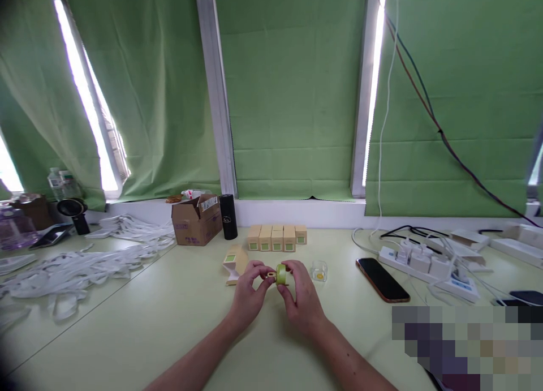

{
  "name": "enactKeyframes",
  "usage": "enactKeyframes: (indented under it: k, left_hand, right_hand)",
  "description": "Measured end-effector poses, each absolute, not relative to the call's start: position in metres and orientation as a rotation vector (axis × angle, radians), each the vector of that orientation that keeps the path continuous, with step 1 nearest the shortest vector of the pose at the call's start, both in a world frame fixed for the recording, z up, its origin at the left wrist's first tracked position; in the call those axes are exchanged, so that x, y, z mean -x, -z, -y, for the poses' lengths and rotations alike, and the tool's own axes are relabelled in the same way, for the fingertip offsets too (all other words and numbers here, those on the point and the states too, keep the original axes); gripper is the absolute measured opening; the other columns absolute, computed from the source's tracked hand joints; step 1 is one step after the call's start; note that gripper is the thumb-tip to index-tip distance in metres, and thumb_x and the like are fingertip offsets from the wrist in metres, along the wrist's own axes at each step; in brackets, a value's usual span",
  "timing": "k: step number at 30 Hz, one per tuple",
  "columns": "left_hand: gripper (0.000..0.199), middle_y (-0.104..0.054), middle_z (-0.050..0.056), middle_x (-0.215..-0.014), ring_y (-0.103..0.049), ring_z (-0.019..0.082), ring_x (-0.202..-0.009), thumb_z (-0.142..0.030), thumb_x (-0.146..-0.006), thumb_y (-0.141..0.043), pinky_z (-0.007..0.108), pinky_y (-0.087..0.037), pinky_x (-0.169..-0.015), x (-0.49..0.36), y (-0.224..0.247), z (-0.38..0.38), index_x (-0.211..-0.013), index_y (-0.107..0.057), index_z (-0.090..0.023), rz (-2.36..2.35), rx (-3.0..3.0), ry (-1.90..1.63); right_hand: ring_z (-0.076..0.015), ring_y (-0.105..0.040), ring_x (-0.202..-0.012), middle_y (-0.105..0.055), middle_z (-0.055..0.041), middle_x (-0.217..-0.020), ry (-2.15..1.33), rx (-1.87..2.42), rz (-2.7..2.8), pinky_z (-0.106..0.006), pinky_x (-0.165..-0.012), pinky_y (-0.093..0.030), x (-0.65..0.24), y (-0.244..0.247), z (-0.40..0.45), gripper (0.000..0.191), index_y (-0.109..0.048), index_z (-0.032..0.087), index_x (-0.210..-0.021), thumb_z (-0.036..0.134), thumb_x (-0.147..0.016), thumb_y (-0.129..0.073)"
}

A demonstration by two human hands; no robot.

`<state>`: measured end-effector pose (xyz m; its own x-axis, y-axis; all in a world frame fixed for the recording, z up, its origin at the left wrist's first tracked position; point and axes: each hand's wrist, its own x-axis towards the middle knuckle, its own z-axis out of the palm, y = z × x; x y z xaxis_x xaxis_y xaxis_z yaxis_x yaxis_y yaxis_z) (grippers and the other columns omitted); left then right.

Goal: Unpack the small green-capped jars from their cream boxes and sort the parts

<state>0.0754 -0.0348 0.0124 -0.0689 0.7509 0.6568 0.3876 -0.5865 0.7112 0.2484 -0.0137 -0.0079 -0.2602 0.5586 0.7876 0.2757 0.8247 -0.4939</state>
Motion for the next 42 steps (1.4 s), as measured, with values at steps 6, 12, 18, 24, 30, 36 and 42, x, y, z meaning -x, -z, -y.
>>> enactKeyframes:
  k: [6, 12, 18, 24, 30, 36, 42]
  left_hand:
    - [0.009, -0.06, 0.003, -0.089, -0.063, 0.019, -0.085, -0.025, -0.086, -0.068, 0.031, -0.053, -0.078, -0.0732, -0.011, 0.0334, -0.084, -0.076, -0.022, -1.249, -1.866, -1.675]
    - [0.009, -0.06, 0.003, -0.088, -0.063, 0.018, -0.083, -0.024, -0.084, -0.068, 0.031, -0.054, -0.077, -0.0725, -0.0096, 0.0317, -0.083, -0.077, -0.021, -1.253, -1.852, -1.669]
    - [0.008, -0.061, 0.003, -0.087, -0.064, 0.018, -0.083, -0.023, -0.084, -0.069, 0.031, -0.054, -0.076, -0.0725, -0.0075, 0.0317, -0.081, -0.077, -0.021, -1.242, -1.851, -1.674]
    - [0.007, -0.061, 0.002, -0.087, -0.064, 0.018, -0.083, -0.023, -0.082, -0.071, 0.032, -0.054, -0.076, -0.0729, -0.0063, 0.0316, -0.082, -0.078, -0.022, -1.223, -1.822, -1.677]
    - [0.008, -0.061, 0.002, -0.086, -0.065, 0.018, -0.083, -0.025, -0.08, -0.074, 0.033, -0.054, -0.079, -0.072, -0.0061, 0.0293, -0.083, -0.081, -0.023, -1.213, -1.804, -1.677]
    - [0.015, -0.062, 0.003, -0.089, -0.065, 0.019, -0.083, -0.027, -0.079, -0.076, 0.034, -0.056, -0.077, -0.072, -0.0091, 0.0291, -0.091, -0.083, -0.024, -1.236, -1.789, -1.691]
    - [0.024, -0.065, 0.003, -0.092, -0.063, 0.019, -0.083, -0.021, -0.075, -0.078, 0.037, -0.055, -0.078, -0.0742, -0.0096, 0.031, -0.099, -0.081, -0.026, -1.323, -1.815, -1.634]
  right_hand:
    - [-0.0266, -0.062, -0.106, -0.061, -0.012, -0.12, -0.345, 0.619, 1.878, -0.044, -0.092, -0.057, -0.2477, 0.0086, 0.014, 0.032, -0.049, 0.024, -0.131, 0.025, -0.099, -0.053]
    - [-0.0264, -0.062, -0.101, -0.061, -0.0117, -0.115, -0.342, 0.623, 1.886, -0.044, -0.089, -0.058, -0.2475, 0.011, 0.0124, 0.031, -0.051, 0.024, -0.13, 0.025, -0.099, -0.053]
    - [-0.0268, -0.063, -0.099, -0.062, -0.0116, -0.114, -0.325, 0.619, 1.887, -0.044, -0.087, -0.058, -0.248, 0.0118, 0.0131, 0.031, -0.051, 0.024, -0.13, 0.026, -0.099, -0.053]
    - [-0.0254, -0.063, -0.099, -0.061, -0.0112, -0.116, -0.358, 0.63, 1.894, -0.044, -0.089, -0.058, -0.2494, 0.0118, 0.0139, 0.033, -0.049, 0.025, -0.132, 0.024, -0.1, -0.052]
    - [-0.0256, -0.065, -0.1, -0.061, -0.0127, -0.12, -0.389, 0.604, 1.882, -0.044, -0.088, -0.059, -0.249, 0.0144, 0.0108, 0.034, -0.05, 0.024, -0.134, 0.024, -0.1, -0.052]
    - [-0.0235, -0.068, -0.098, -0.061, -0.0126, -0.124, -0.54, 0.595, 1.791, -0.042, -0.088, -0.062, -0.2462, 0.013, 0.0099, 0.037, -0.053, 0.025, -0.135, 0.028, -0.099, -0.056]
    - [-0.0228, -0.07, -0.096, -0.064, -0.0115, -0.121, -0.704, 0.578, 1.692, -0.04, -0.085, -0.064, -0.2447, 0.0115, 0.0076, 0.036, -0.059, 0.026, -0.133, 0.034, -0.098, -0.06]
